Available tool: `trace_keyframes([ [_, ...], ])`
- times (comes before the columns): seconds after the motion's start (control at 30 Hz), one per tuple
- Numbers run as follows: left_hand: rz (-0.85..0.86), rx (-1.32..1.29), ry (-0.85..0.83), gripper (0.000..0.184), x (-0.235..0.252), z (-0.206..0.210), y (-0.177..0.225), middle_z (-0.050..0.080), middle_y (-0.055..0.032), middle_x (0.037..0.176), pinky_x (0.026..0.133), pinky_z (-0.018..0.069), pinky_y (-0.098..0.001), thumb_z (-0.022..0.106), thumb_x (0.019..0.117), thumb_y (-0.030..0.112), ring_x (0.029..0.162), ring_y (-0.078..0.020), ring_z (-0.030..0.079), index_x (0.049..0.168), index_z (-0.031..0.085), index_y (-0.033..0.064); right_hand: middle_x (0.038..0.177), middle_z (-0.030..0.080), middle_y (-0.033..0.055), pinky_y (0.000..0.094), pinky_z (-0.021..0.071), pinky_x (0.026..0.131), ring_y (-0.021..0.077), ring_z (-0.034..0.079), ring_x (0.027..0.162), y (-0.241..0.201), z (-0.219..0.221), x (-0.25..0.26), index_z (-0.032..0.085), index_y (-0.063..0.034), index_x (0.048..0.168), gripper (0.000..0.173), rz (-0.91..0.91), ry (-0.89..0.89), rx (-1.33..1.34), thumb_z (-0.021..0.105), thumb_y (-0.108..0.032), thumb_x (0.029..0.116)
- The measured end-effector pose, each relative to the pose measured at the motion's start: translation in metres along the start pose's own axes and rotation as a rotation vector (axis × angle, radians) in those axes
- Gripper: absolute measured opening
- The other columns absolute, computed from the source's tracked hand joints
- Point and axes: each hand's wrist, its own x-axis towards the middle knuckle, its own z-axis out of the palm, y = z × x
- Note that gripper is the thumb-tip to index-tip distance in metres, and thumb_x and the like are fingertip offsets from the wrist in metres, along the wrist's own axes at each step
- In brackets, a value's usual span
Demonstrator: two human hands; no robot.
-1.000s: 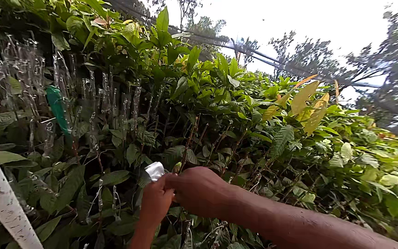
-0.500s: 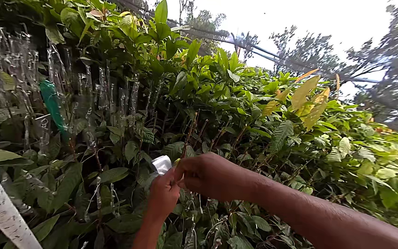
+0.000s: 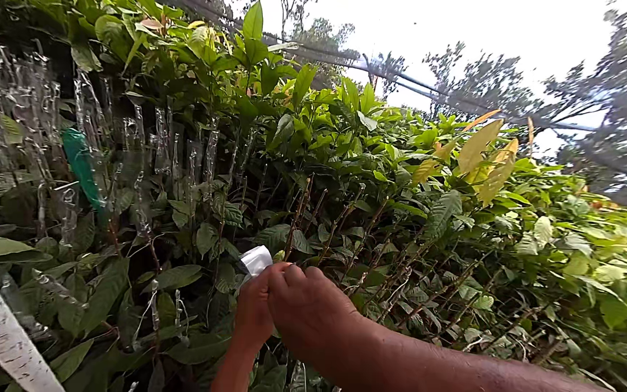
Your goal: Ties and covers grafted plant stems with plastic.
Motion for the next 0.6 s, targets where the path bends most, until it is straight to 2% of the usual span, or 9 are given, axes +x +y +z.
trace_keyframes([
  [0.07,0.007,-0.021,-0.028,0.016,-0.005,0.002,0.002,0.073,-0.0023,0.082,0.074,0.0561,-0.0249,0.066,0.0873,0.015,0.077,-0.0054,0.068,0.093,0.074,0.0024,0.123,0.063,0.0205,0.0525,0.0528,0.081,0.0389,0.063,0.108,0.028,-0.005,0.019,0.069,0.005,0.11,0.019,-0.075,0.106,0.076,0.055,0.005,0.0962],
  [0.1,-0.02,-0.115,-0.054,0.015,-0.005,0.002,-0.002,0.072,0.0012,0.08,0.061,0.0584,-0.0204,0.07,0.0906,0.017,0.065,-0.0022,0.067,0.096,0.073,0.0042,0.124,0.063,0.0179,0.0538,0.0523,0.084,0.0377,0.063,0.108,0.049,0.001,0.031,0.071,0.0008,0.109,0.018,-0.079,0.141,0.126,0.057,0.001,0.0975],
  [0.17,-0.148,-0.315,-0.021,0.019,-0.002,-0.007,-0.004,0.072,-0.0011,0.087,0.049,0.0545,-0.0212,0.07,0.0939,0.013,0.055,-0.0038,0.061,0.107,0.071,-0.0001,0.12,0.065,0.0165,0.0585,0.051,0.089,0.0387,0.063,0.108,0.072,0.03,0.037,0.071,-0.0048,0.114,0.021,-0.076,0.099,0.237,0.056,-0.001,0.0994],
  [0.27,-0.218,-0.401,0.127,0.016,0.013,-0.02,-0.005,0.072,0.0002,0.085,0.045,0.0491,-0.0178,0.069,0.0935,0.008,0.052,-0.0023,0.058,0.107,0.069,0.0,0.107,0.069,0.0241,0.0649,0.0545,0.084,0.0457,0.069,0.098,0.008,0.051,-0.001,0.07,0.0034,0.11,0.017,-0.254,-0.104,0.388,0.061,0.003,0.0953],
  [0.37,-0.129,-0.331,0.106,0.016,0.007,-0.005,-0.001,0.072,-0.0006,0.089,0.054,0.0541,-0.017,0.073,0.0902,0.007,0.061,-0.0008,0.062,0.103,0.07,-0.0013,0.097,0.068,0.022,0.0584,0.0574,0.069,0.0416,0.07,0.084,-0.021,0.022,-0.01,0.068,0.0049,0.107,0.015,-0.321,-0.076,0.355,0.059,0.001,0.0959],
  [0.43,-0.039,-0.237,0.066,0.032,-0.004,0.005,-0.003,0.072,-0.0033,0.092,0.069,0.0557,-0.0209,0.074,0.0841,0.009,0.075,-0.0028,0.065,0.11,0.065,-0.0077,0.096,0.07,0.0177,0.0554,0.0576,0.069,0.0376,0.071,0.087,0.017,0.004,0.012,0.072,-0.0003,0.105,0.014,-0.195,0.25,0.373,0.06,-0.003,0.0971],
  [0.47,-0.053,-0.288,0.043,0.038,-0.005,0.007,-0.004,0.072,0.001,0.091,0.061,0.0553,-0.018,0.074,0.0856,0.009,0.069,-0.0002,0.064,0.119,0.062,-0.006,0.097,0.071,0.0143,0.052,0.0585,0.074,0.033,0.07,0.09,0.042,0.008,0.027,0.075,-0.0039,0.102,0.014,-0.101,0.399,0.445,0.063,-0.008,0.0978],
  [0.53,-0.09,-0.381,0.011,0.051,-0.004,0.004,-0.004,0.07,0.0019,0.09,0.05,0.0506,-0.0169,0.073,0.0897,0.01,0.06,-0.0006,0.059,0.135,0.054,-0.0047,0.1,0.068,0.0083,0.0462,0.056,0.082,0.0224,0.066,0.093,0.076,0.023,0.041,0.077,-0.0074,0.103,0.018,0.115,0.3,0.756,0.063,-0.02,0.1019],
  [0.6,-0.063,-0.403,0.023,0.032,-0.001,-0.001,-0.012,0.072,0.0031,0.091,0.05,0.0504,-0.016,0.071,0.0936,0.013,0.059,0.0012,0.058,0.122,0.066,-0.0019,0.087,0.068,0.0029,0.0332,0.0523,0.071,0.0108,0.061,0.074,0.083,0.048,0.036,0.075,-0.0061,0.103,0.024,0.198,0.071,1.119,0.064,-0.028,0.1024],
])
